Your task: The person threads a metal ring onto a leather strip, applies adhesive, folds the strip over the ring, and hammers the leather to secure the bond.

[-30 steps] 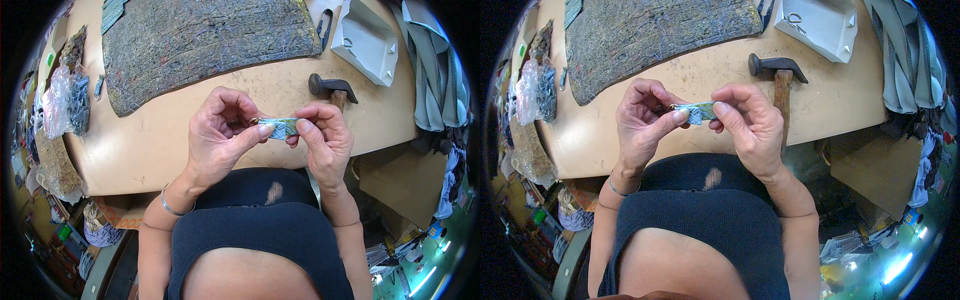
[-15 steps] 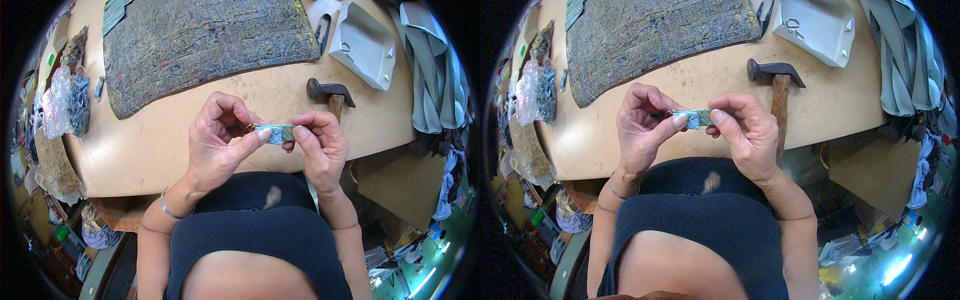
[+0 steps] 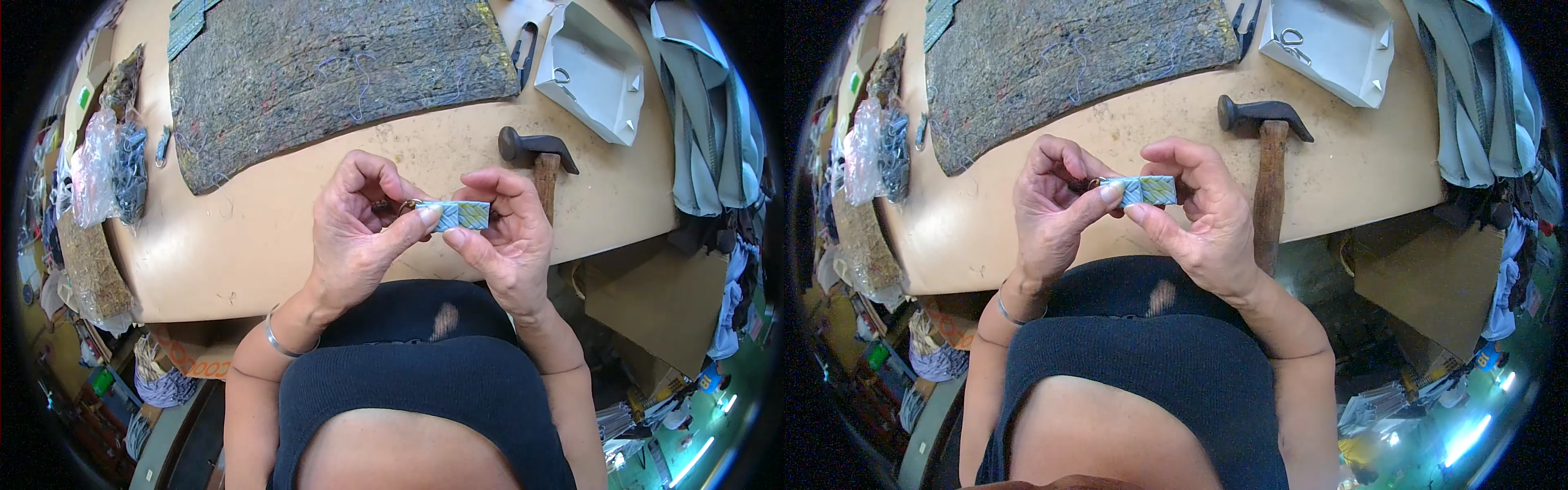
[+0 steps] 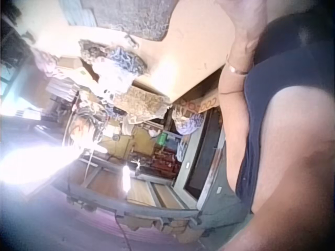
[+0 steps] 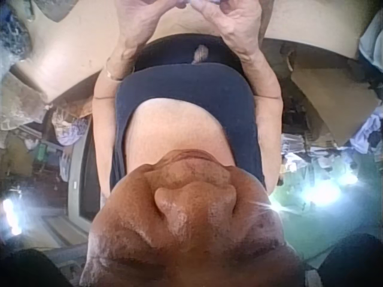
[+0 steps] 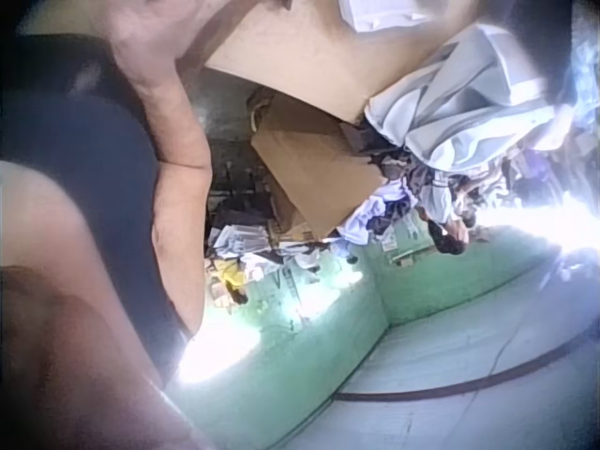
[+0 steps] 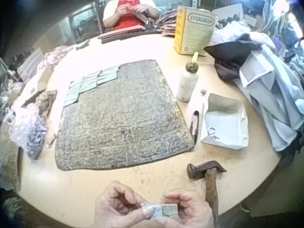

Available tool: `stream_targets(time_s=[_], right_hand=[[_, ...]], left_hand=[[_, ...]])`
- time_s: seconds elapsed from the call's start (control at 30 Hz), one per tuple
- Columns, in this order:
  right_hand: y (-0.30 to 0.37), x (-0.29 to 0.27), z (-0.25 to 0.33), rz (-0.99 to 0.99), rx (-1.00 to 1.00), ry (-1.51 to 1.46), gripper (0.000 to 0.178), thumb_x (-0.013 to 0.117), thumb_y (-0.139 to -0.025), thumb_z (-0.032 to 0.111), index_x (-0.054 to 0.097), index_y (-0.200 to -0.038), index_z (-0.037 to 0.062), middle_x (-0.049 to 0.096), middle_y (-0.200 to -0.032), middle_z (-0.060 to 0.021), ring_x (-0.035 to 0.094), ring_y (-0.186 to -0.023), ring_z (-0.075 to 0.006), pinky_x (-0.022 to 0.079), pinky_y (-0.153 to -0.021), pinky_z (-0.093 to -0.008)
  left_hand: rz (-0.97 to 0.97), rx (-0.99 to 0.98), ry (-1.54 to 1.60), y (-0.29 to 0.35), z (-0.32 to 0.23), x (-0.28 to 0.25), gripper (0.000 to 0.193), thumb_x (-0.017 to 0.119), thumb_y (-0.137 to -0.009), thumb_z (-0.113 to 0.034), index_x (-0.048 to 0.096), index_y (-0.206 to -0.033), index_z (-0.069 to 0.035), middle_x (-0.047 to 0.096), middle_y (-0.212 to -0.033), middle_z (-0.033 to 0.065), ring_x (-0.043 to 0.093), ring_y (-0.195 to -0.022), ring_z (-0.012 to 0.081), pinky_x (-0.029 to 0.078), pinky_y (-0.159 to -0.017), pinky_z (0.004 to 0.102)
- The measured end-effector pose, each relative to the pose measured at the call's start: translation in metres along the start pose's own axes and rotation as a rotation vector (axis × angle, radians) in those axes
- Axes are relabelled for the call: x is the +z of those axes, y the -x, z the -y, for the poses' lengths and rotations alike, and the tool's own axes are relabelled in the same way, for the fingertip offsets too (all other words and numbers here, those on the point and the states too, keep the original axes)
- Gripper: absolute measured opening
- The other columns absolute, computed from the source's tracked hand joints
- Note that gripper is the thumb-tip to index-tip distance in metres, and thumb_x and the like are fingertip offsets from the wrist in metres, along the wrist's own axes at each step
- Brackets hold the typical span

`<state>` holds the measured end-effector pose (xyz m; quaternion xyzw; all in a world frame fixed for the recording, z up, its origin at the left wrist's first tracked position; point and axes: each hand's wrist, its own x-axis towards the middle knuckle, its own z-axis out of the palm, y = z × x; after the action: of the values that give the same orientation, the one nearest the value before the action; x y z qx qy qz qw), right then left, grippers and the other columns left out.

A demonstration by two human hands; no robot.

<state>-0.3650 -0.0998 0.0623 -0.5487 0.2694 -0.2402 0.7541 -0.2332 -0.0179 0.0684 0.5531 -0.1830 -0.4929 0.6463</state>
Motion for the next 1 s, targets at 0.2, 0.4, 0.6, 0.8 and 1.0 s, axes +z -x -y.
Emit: stream_targets(time_s=[0.2,0.4,0.6,0.8,1.0], right_hand=[[-0.001,0.001,0.003,-0.032,0.162,-0.159,0.036,0.056,-0.078,-0.001,0.04,-0.11,-0.001,0.049,-0.094,-0.007,0.051,-0.084,-0.0108,0.043,-0.075,-0.0225],[-0.003,0.004,-0.001,-0.042,0.084,-0.014,0.032,0.054,-0.079,0.001,0.04,-0.108,-0.0007,0.05,-0.094,-0.0079,0.051,-0.08,-0.0095,0.042,-0.071,-0.0209],[-0.005,0.001,-0.001,-0.038,0.014,0.089,0.033,0.051,-0.079,0.003,0.041,-0.11,0.0016,0.053,-0.083,-0.005,0.05,-0.074,-0.0071,0.039,-0.064,-0.0189],[-0.015,0.002,0.001,-0.054,0.11,0.065,0.031,0.048,-0.081,0.003,0.042,-0.111,0.002,0.054,-0.079,-0.0028,0.05,-0.072,-0.0064,0.039,-0.06,-0.0201],[-0.016,-0.006,0.0,0.017,0.307,-0.595,0.028,0.049,-0.087,0.019,0.047,-0.105,-0.0024,0.056,-0.084,-0.0091,0.055,-0.074,-0.0143,0.046,-0.065,-0.0251]], left_hand=[[-0.004,-0.002,0.047,-0.001,0.003,0.0,0.027,0.062,-0.073,0.003,0.038,-0.085,-0.005,0.056,-0.078,0.009,0.055,-0.069,0.0088,0.048,-0.06,0.0191],[0.0,0.085,-0.019,0.0,0.009,0.001,0.026,0.062,-0.073,0.004,0.039,-0.084,-0.004,0.055,-0.078,0.008,0.055,-0.072,0.0093,0.048,-0.063,0.0197],[0.021,0.089,-0.033,0.0,0.009,0.0,0.026,0.062,-0.073,0.004,0.039,-0.084,-0.003,0.055,-0.078,0.0079,0.056,-0.073,0.0098,0.048,-0.063,0.0202],[0.014,-0.037,0.04,-0.004,0.008,-0.002,0.024,0.06,-0.074,0.004,0.04,-0.086,-0.003,0.055,-0.078,0.0079,0.056,-0.072,0.0099,0.048,-0.063,0.02],[0.007,-0.05,0.028,-0.008,0.001,-0.006,0.017,0.062,-0.074,0.003,0.052,-0.087,0.002,0.056,-0.078,0.0065,0.055,-0.069,0.0084,0.047,-0.062,0.0188]])
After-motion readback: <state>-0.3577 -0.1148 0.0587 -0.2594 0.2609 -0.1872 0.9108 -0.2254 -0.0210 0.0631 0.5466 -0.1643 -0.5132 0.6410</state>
